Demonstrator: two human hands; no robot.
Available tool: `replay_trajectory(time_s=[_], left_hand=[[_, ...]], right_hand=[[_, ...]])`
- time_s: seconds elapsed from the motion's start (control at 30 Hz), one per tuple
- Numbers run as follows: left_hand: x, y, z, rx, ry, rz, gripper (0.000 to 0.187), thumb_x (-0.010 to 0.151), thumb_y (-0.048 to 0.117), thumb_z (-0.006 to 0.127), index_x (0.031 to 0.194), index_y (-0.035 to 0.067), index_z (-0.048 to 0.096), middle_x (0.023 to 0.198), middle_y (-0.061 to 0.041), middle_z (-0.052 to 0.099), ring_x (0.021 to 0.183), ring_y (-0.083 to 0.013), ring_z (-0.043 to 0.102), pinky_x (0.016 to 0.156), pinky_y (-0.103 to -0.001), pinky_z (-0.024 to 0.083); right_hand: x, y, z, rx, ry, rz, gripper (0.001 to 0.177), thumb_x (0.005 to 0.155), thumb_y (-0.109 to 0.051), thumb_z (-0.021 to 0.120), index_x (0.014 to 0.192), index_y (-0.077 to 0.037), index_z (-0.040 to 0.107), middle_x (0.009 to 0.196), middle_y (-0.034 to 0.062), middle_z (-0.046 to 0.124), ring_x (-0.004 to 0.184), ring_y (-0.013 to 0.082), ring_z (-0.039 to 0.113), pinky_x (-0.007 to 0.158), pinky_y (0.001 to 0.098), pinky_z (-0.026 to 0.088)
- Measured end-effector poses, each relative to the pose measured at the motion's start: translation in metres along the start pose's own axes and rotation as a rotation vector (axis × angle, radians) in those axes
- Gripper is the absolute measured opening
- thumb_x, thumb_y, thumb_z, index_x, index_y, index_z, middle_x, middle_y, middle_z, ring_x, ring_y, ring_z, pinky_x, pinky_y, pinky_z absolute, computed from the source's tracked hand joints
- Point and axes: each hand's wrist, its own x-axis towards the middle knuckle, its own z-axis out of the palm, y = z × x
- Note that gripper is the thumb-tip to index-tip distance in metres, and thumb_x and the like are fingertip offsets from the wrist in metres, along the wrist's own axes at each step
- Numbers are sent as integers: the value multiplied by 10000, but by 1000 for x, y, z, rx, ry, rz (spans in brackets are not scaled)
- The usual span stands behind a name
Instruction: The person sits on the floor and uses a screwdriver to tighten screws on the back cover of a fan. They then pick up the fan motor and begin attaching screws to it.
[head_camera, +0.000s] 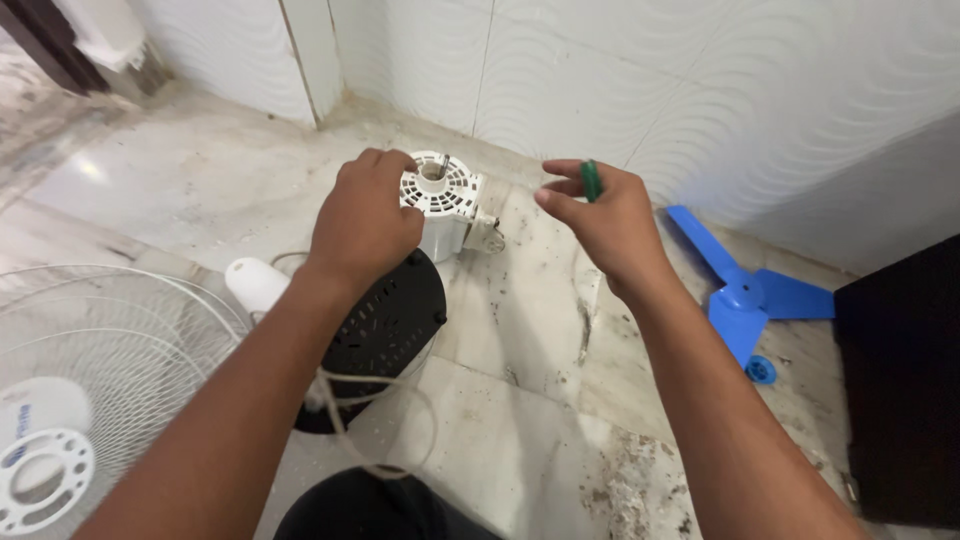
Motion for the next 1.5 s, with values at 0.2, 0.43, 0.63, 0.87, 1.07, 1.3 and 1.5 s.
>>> replay_trajectory(time_s=[0.2, 0.43, 0.63, 0.87, 1.07, 1.3, 1.5], left_hand=[[40, -44, 37, 57, -229, -54, 608, 709, 108, 712, 1298, 56, 573, 1274, -205, 570, 1208, -430, 536, 998, -475, 470], [70, -89, 66, 44, -527, -149, 1330, 570, 329, 971, 1588, 98, 146, 1572, -307, 208, 1360, -488, 411, 1107, -476, 371], [74, -99, 79, 36, -566, -128, 1300, 598, 290, 952, 1605, 98, 153, 1489, -248, 455, 1353, -400, 506, 1104, -446, 439], [76, -75, 81, 26, -531, -81, 1255, 580, 200, 955, 1580, 58, 210, 1367, -231, 553, 1253, -359, 582, 1057, -384, 474], [69, -32, 91, 25, -555, 8, 1219, 585, 221, 956, 1568, 77, 249, 1305, -249, 565, 1191, -384, 592, 979, -393, 501], [53, 63, 107, -27, -509, 165, 1094, 565, 194, 926, 1514, 123, 385, 1278, -264, 575, 1130, -404, 617, 951, -405, 514], [-15, 131, 128, -104, -399, 251, 980, 602, 193, 891, 1481, 149, 460, 1194, -247, 630, 1080, -407, 644, 883, -437, 548]], right_hand=[[49, 46, 49, -112, -84, -14, 592, 756, -207, 851, 1300, -63, 665, 1246, 135, 719, 1148, 215, 703, 954, 344, 561], [79, 93, 91, -270, -198, -73, 924, 690, -238, 940, 1466, -96, 460, 1439, 202, 559, 1355, 291, 512, 1086, 386, 434], [94, 111, 110, -234, -254, -127, 1024, 673, -218, 950, 1513, -81, 380, 1426, 190, 559, 1328, 277, 540, 1083, 363, 451], [87, 113, 99, -201, -221, -108, 869, 672, -146, 930, 1428, -56, 510, 1309, 131, 665, 1210, 220, 628, 1018, 345, 493], [62, 114, 50, 12, -184, 33, 839, 683, -94, 868, 1444, -33, 520, 1127, 88, 743, 868, 115, 692, 727, 279, 591], [5, 109, -38, -100, -62, 6, 832, 670, -95, 890, 1428, -37, 552, 1120, 60, 725, 811, 84, 659, 681, 260, 574], [-69, 117, -109, -144, -38, 26, 842, 647, -82, 893, 1419, -40, 559, 1150, 60, 698, 823, 99, 648, 683, 279, 565]])
